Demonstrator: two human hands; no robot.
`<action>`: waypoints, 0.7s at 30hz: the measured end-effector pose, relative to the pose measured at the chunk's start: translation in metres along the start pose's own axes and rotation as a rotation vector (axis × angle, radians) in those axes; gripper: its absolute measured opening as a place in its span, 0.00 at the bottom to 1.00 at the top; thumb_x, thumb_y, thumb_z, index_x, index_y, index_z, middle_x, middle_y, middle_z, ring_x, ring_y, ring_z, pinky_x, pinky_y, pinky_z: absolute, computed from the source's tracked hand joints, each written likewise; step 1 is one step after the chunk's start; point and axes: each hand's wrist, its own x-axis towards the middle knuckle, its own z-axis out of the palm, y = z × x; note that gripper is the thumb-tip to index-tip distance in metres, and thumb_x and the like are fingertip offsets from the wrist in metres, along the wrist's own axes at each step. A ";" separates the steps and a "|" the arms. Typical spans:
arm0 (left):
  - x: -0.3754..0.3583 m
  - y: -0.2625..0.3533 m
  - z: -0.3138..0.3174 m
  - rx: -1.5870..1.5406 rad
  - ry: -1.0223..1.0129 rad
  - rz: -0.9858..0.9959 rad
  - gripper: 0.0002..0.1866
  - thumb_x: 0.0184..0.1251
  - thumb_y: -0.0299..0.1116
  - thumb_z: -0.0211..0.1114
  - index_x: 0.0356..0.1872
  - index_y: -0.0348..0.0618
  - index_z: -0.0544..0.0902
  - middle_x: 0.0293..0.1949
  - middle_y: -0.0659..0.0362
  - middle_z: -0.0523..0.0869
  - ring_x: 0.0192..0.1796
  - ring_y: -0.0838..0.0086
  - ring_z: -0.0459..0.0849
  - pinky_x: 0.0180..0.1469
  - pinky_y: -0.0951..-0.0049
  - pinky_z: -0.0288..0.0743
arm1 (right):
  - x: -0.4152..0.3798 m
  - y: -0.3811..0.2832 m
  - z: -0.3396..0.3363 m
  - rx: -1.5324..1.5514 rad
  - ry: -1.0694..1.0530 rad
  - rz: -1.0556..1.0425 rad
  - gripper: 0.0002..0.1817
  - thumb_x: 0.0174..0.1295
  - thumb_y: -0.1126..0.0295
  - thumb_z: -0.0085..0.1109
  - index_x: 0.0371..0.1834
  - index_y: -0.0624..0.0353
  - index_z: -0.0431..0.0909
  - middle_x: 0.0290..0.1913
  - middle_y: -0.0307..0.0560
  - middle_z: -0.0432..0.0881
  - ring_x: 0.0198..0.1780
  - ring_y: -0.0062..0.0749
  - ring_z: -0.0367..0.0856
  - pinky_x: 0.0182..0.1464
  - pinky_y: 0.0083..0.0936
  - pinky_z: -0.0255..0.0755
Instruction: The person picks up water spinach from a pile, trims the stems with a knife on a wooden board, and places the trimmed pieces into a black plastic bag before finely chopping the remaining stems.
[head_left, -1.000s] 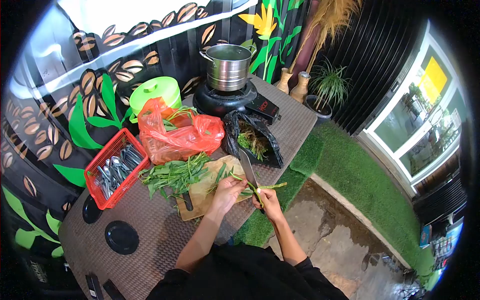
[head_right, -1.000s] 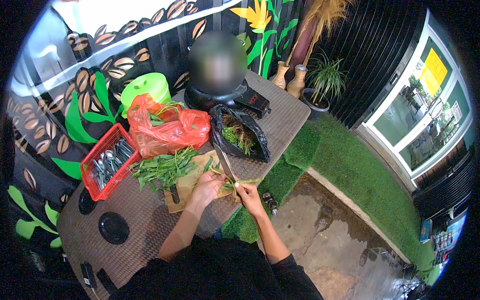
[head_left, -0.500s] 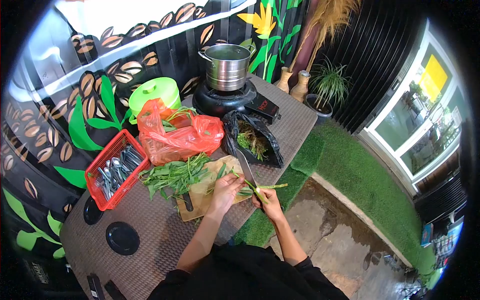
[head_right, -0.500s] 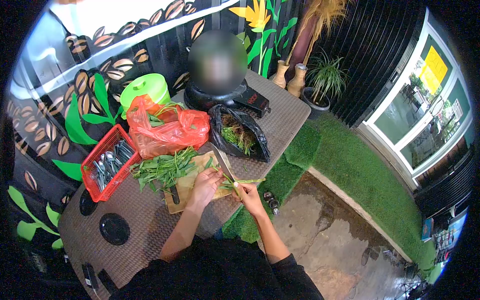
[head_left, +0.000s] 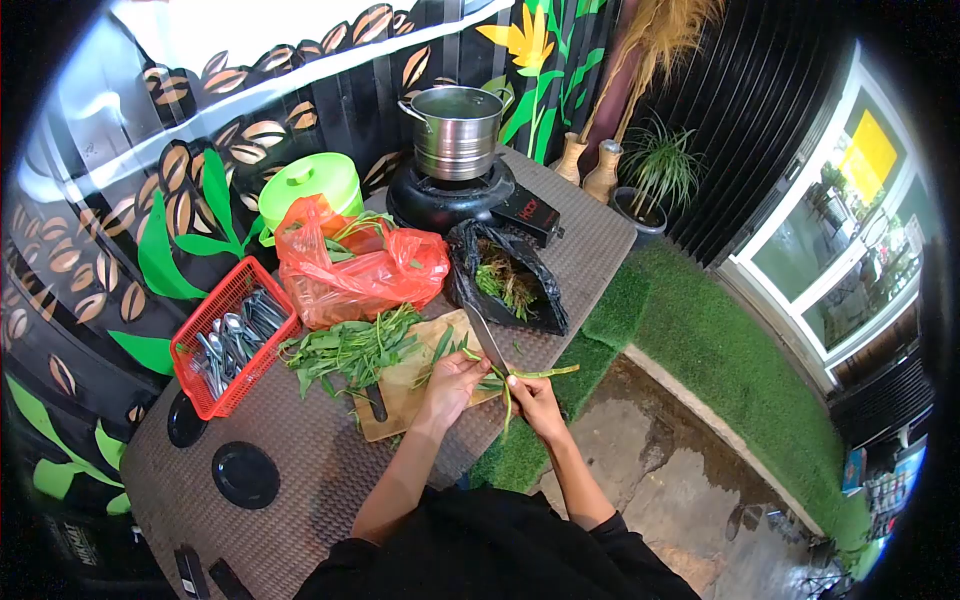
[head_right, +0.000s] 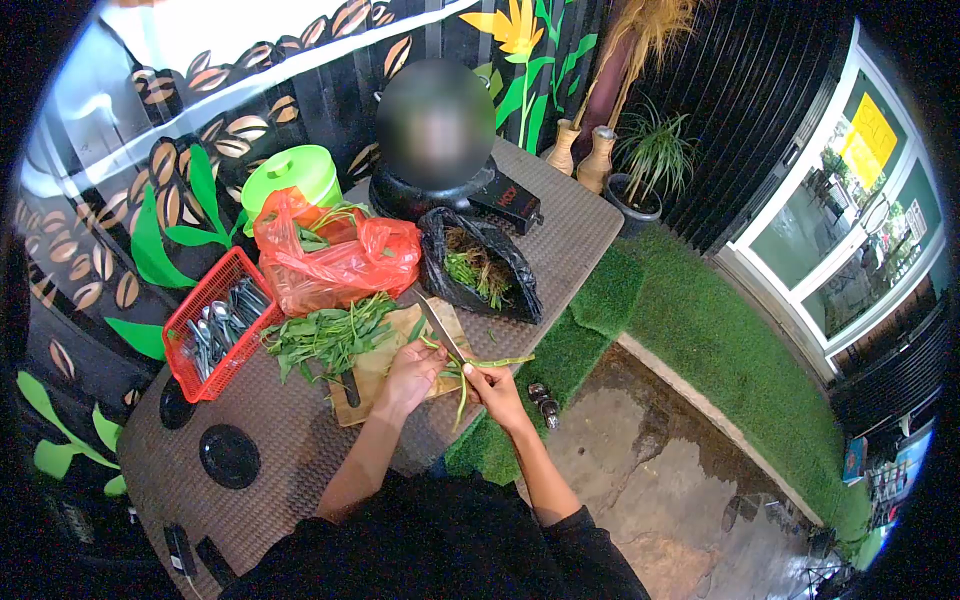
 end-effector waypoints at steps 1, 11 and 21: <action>0.000 0.001 -0.001 0.038 -0.009 -0.003 0.06 0.60 0.21 0.65 0.38 0.34 0.80 0.40 0.55 0.84 0.43 0.74 0.82 0.52 0.76 0.75 | 0.000 -0.002 0.002 0.033 0.022 0.013 0.14 0.70 0.63 0.49 0.38 0.63 0.80 0.17 0.27 0.61 0.19 0.13 0.55 0.21 0.15 0.49; 0.000 0.005 0.002 0.028 0.057 0.083 0.06 0.63 0.22 0.62 0.40 0.32 0.80 0.37 0.54 0.84 0.40 0.70 0.84 0.47 0.70 0.79 | 0.004 0.006 -0.008 0.086 -0.039 -0.025 0.20 0.72 0.60 0.46 0.21 0.58 0.69 0.15 0.30 0.61 0.16 0.12 0.53 0.19 0.16 0.46; -0.002 0.005 0.010 0.015 0.047 0.061 0.07 0.62 0.23 0.63 0.40 0.31 0.79 0.37 0.54 0.84 0.40 0.71 0.83 0.47 0.73 0.78 | 0.004 0.006 0.000 0.098 0.044 -0.010 0.15 0.71 0.61 0.46 0.33 0.60 0.75 0.20 0.33 0.69 0.20 0.14 0.61 0.22 0.14 0.53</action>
